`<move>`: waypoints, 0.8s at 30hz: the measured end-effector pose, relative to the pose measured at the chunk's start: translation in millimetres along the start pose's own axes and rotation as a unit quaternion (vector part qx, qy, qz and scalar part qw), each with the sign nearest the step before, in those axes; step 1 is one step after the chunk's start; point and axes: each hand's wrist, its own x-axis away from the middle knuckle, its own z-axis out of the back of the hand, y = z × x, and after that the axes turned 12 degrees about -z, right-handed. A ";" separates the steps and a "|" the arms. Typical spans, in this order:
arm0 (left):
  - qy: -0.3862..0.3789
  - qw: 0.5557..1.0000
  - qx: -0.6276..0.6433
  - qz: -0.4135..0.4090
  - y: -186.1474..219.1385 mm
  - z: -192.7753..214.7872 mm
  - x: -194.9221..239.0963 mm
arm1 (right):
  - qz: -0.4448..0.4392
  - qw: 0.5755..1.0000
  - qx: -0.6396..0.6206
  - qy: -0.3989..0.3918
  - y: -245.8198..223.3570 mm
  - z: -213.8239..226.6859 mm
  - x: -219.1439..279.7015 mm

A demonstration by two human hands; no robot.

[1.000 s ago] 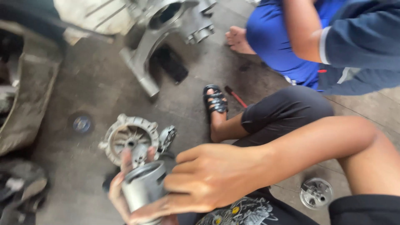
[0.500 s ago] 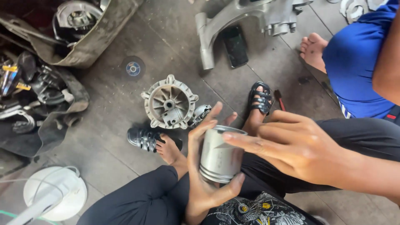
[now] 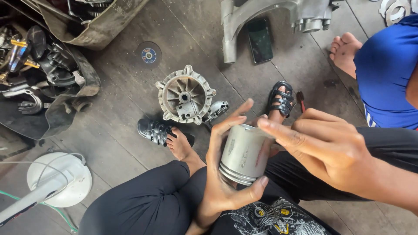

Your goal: Sanding and cleaning a motorcycle engine piston during a repair process.

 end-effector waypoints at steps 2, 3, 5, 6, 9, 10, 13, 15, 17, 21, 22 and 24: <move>-0.004 1.000 0.024 0.005 -0.1 0.2 0.8 | -0.026 1.000 -0.016 -0.003 -3.3 -5.5 1.3; -0.003 1.000 0.005 -0.001 -0.1 0.7 1.1 | 0.004 0.999 -0.039 0.003 -7.2 -11.4 2.1; -0.001 1.000 -0.015 -0.007 0.8 1.7 0.9 | 0.036 0.997 -0.062 0.007 -9.0 -16.7 1.7; 0.001 1.000 -0.019 -0.006 2.1 2.8 0.5 | 0.023 0.999 -0.042 0.018 -7.4 -16.8 0.6; 0.007 1.000 -0.018 -0.002 5.3 3.5 0.4 | 0.013 0.999 -0.021 0.026 -7.1 -17.2 -1.8; 0.009 1.000 -0.013 -0.001 5.4 3.4 -0.1 | 0.016 0.999 -0.019 0.026 -7.1 -17.1 -2.7; 0.007 0.999 -0.051 0.005 8.4 6.3 -1.0 | 0.049 0.999 -0.007 0.011 -7.2 -21.8 0.7; 0.007 0.999 -0.044 0.008 6.4 7.7 -0.6 | 0.020 1.000 -0.010 0.012 -5.3 -20.2 -4.3; 0.005 0.999 -0.035 0.009 4.1 9.0 1.2 | -0.008 1.000 -0.011 0.014 -6.5 -22.9 -4.6; 0.011 0.999 -0.030 0.007 3.8 11.0 -0.6 | 0.003 0.999 -0.047 0.016 -7.6 -31.3 -0.2; 0.009 0.999 -0.035 0.007 3.5 10.3 0.0 | -0.005 0.999 -0.049 0.007 -6.5 -32.4 3.7; 0.014 0.999 -0.035 -0.010 2.9 10.3 -1.9 | -0.016 0.999 -0.037 0.010 -4.3 -27.7 -3.7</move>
